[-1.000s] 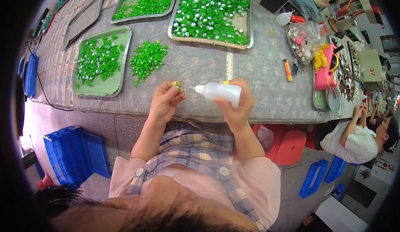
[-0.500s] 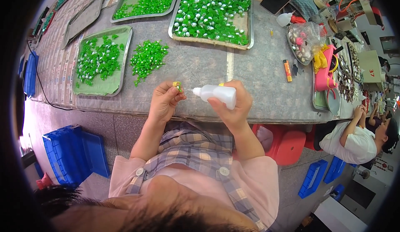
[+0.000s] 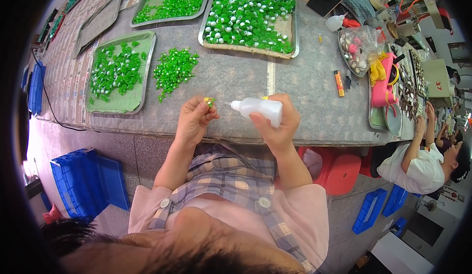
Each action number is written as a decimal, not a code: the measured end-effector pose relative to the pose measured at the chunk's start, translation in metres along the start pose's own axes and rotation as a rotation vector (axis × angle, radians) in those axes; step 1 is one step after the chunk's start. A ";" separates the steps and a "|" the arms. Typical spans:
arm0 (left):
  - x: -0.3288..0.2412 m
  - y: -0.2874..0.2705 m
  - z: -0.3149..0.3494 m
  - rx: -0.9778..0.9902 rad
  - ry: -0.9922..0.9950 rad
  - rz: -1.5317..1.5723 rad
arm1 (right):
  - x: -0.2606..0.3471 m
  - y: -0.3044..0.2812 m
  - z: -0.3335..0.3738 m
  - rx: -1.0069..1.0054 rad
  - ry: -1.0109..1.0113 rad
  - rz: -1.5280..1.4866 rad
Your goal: The person applies glue from a squeeze bottle to small green plastic parts and attaches round white pieces to them by hand to assemble figurines.
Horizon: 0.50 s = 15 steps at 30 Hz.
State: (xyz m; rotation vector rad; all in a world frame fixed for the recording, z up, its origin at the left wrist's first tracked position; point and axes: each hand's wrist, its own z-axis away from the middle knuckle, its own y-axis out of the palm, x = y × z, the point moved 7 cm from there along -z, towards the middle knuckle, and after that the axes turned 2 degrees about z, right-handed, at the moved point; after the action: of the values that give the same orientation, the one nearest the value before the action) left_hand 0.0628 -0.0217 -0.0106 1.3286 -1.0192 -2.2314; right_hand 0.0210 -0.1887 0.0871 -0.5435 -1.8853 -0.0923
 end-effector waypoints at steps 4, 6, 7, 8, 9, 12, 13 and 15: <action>0.000 -0.001 0.000 -0.009 0.001 -0.019 | 0.003 0.000 -0.002 -0.007 -0.074 0.051; 0.001 -0.001 0.000 -0.011 -0.004 -0.009 | 0.002 0.000 -0.001 -0.015 -0.057 0.050; 0.001 -0.002 0.000 -0.014 -0.010 0.001 | 0.000 -0.001 0.000 -0.018 -0.049 0.014; 0.001 -0.001 0.000 -0.014 -0.009 0.001 | -0.001 -0.002 0.001 -0.020 -0.041 -0.022; -0.003 -0.001 0.001 -0.042 0.040 -0.056 | -0.002 -0.003 0.001 -0.021 -0.041 -0.021; -0.012 0.000 0.002 -0.079 0.155 -0.153 | -0.004 -0.006 0.002 -0.038 -0.024 -0.136; -0.017 0.000 0.003 -0.090 0.221 -0.193 | -0.003 -0.005 0.001 -0.023 -0.027 -0.084; -0.019 0.000 0.003 -0.101 0.246 -0.217 | -0.002 -0.003 0.002 -0.008 -0.029 -0.033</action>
State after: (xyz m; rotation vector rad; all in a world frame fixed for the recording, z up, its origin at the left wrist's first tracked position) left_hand 0.0694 -0.0087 0.0020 1.6864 -0.6960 -2.1641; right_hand 0.0187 -0.1911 0.0853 -0.5219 -1.9229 -0.1142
